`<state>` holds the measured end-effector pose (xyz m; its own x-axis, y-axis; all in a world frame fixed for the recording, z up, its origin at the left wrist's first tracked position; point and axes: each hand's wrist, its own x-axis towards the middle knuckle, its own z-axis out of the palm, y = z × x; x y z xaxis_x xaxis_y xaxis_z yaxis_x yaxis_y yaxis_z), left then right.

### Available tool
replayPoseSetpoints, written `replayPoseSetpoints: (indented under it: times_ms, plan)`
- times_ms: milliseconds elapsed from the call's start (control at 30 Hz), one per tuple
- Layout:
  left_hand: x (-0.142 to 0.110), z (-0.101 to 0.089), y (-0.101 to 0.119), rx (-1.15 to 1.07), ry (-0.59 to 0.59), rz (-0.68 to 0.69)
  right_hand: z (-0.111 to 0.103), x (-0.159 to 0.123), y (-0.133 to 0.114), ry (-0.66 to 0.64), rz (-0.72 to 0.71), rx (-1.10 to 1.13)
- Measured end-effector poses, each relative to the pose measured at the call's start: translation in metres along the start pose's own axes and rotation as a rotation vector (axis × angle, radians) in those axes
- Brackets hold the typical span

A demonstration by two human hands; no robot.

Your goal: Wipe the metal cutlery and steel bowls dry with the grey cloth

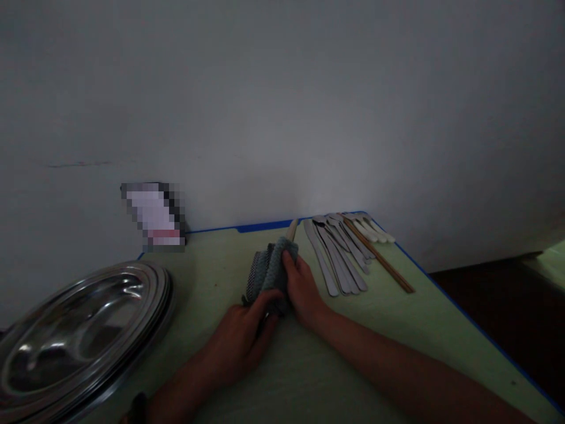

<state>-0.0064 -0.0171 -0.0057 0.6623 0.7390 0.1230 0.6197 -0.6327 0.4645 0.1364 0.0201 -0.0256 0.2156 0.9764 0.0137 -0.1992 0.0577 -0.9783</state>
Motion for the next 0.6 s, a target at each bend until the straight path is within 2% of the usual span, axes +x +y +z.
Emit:
replayPoseSetpoints:
  times_ms: [267,600]
  plan:
    - [-0.0007,0.0013,0.0011,0.022,0.019,-0.08,0.0021,0.0001,-0.0005,-0.065,0.0,0.054]
    - [-0.0015,0.0033,0.0001,-0.015,0.05,-0.091,0.0018,-0.0034,-0.0094,-0.108,-0.025,0.017]
